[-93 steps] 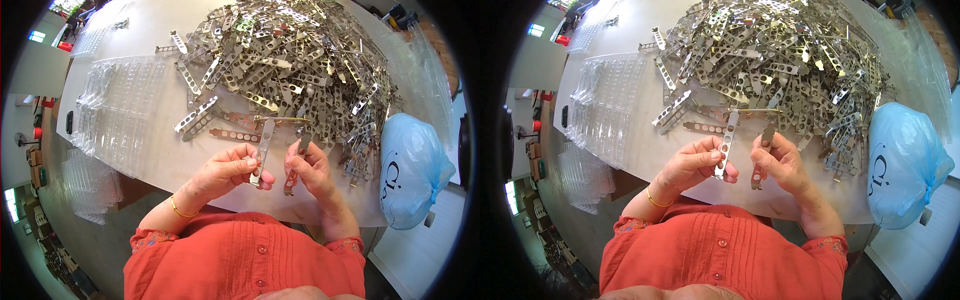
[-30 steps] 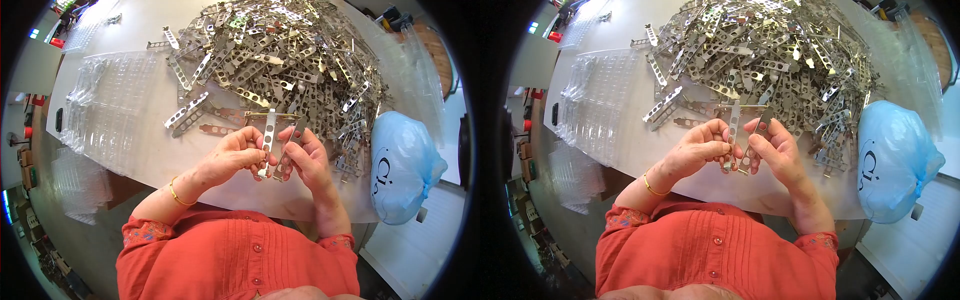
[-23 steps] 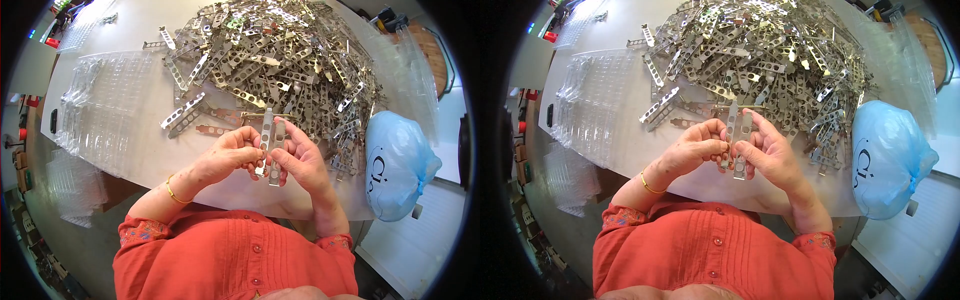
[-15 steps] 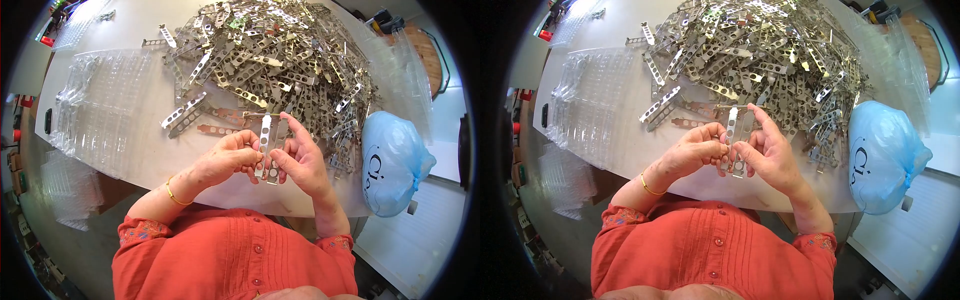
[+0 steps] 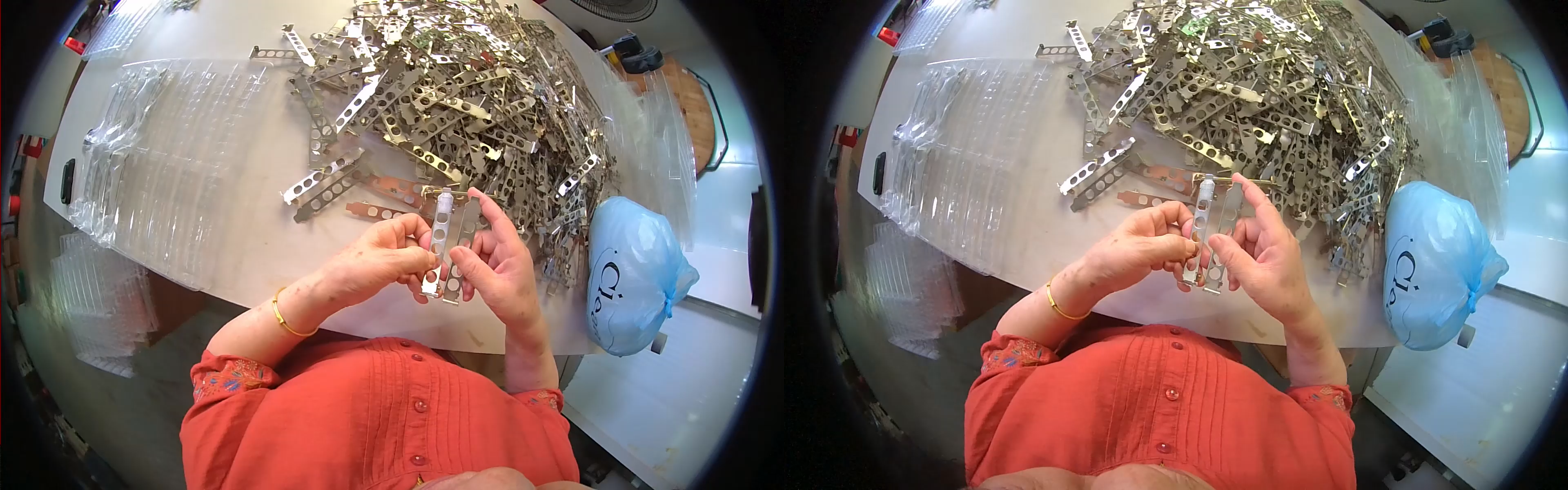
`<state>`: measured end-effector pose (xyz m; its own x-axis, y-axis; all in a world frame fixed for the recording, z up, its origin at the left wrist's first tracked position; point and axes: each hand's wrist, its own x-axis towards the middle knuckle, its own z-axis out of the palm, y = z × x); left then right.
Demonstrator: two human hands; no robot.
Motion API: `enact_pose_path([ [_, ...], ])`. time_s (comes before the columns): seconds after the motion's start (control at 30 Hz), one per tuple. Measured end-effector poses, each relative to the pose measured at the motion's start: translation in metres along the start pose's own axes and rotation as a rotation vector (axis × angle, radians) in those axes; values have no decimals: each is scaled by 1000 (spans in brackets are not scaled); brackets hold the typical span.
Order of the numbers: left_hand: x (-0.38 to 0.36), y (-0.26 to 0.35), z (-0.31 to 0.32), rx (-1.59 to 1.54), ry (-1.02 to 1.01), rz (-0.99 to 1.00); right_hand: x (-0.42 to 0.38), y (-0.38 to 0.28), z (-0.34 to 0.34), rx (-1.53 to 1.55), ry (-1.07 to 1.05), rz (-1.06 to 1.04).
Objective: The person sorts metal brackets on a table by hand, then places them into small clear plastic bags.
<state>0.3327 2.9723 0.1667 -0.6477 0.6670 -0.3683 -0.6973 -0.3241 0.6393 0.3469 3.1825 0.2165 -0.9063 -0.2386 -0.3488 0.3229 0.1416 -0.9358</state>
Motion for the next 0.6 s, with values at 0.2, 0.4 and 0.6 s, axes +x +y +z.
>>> enact_pose_path([
  [0.2,-2,-2,-8,30,-4,19,5,-3,10,-18,-13,-32],
  [0.4,0,-5,-8,26,4,16,3,0,12,12,35,-18],
  [0.6,2,-7,-9,-56,6,-3,-1,5,4,-45,112,-10],
])
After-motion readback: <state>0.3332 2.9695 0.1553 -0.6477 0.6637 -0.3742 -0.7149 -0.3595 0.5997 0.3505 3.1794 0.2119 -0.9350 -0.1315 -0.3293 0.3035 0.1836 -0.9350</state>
